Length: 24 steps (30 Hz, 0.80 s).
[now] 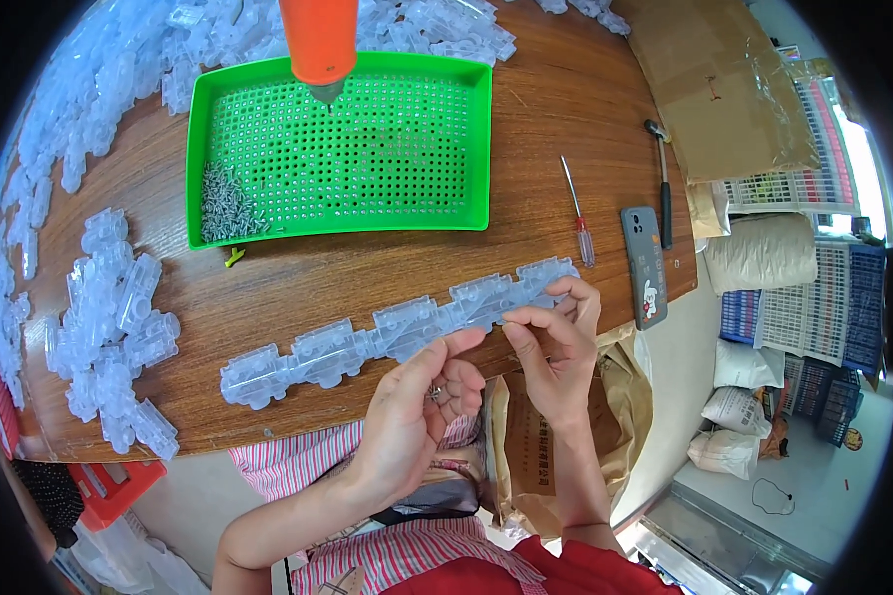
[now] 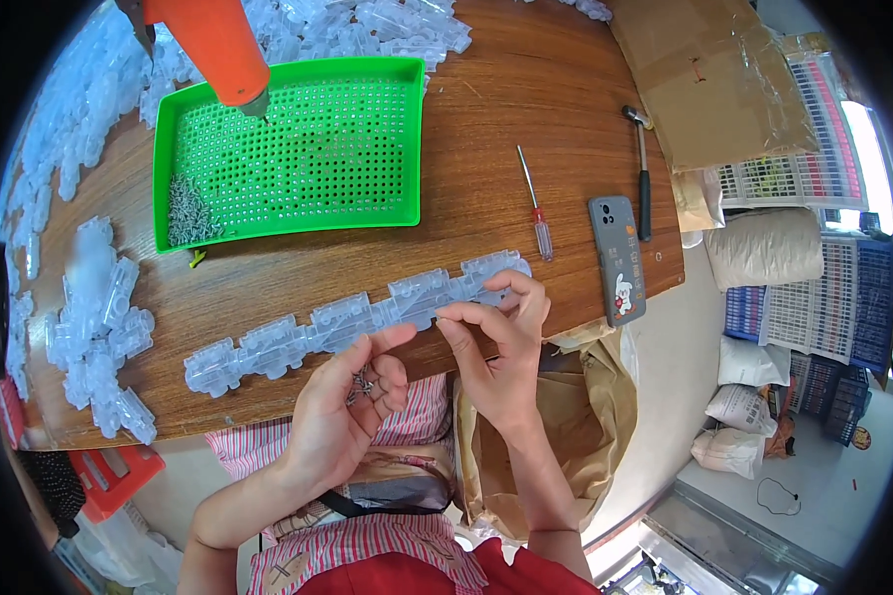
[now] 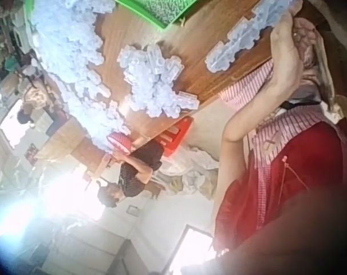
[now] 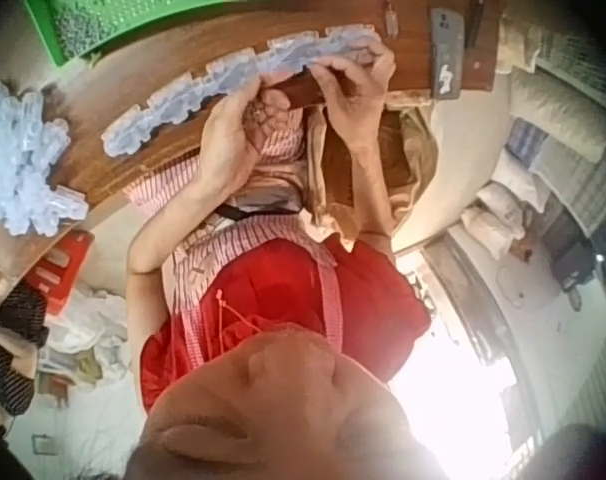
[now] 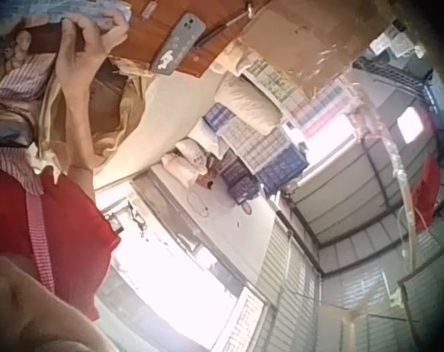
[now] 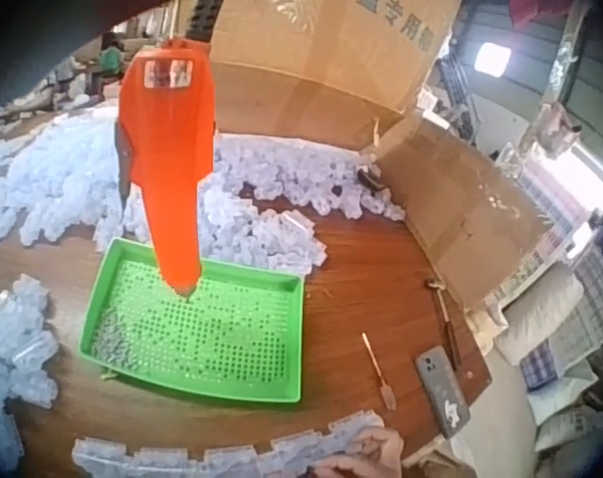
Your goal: The person pours small metal pins from a green tray into their hand and places them into clear plastic components. They then use an orange power tool to drive the pins into the components before repeating the process.
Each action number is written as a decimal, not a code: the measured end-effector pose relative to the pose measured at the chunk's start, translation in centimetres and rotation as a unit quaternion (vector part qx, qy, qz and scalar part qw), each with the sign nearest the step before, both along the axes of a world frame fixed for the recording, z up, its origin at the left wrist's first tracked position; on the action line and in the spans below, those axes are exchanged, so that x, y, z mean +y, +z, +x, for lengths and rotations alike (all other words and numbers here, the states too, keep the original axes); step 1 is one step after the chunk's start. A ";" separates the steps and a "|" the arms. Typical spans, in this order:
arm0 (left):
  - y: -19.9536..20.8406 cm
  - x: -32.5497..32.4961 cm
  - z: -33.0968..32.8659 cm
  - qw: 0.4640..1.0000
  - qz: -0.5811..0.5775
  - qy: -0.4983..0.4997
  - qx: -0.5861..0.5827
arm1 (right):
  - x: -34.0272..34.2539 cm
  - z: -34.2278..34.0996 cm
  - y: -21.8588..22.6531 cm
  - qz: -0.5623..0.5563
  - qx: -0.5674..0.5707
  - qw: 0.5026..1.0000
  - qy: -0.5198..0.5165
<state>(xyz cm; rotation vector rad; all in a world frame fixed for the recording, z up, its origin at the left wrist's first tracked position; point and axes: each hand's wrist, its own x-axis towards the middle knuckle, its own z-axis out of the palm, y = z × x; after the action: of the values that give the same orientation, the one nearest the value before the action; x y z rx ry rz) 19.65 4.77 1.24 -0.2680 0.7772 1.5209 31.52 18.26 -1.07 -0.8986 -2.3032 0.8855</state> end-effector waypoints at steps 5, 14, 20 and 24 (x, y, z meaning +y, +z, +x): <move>-0.7 0.1 0.1 0.999 0.032 0.038 -0.020 | -0.1 -0.1 -1.1 -0.010 0.027 1.000 -0.006; -0.4 0.3 0.0 0.998 0.029 0.044 -0.024 | -0.2 -0.2 -1.3 -0.028 0.045 0.998 -0.019; -0.5 0.3 0.0 0.998 0.031 0.046 -0.021 | -0.6 -0.4 -1.0 -0.012 0.025 0.998 -0.054; 0.0 0.4 -0.4 0.999 0.041 0.012 -0.019 | -1.6 -0.1 1.0 -0.038 0.075 0.994 -0.063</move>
<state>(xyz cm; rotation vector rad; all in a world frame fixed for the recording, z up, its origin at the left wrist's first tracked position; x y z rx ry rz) 19.30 5.16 1.24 -0.2463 0.6823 1.5627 31.45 16.62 -0.12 -0.9652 -2.0733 0.9579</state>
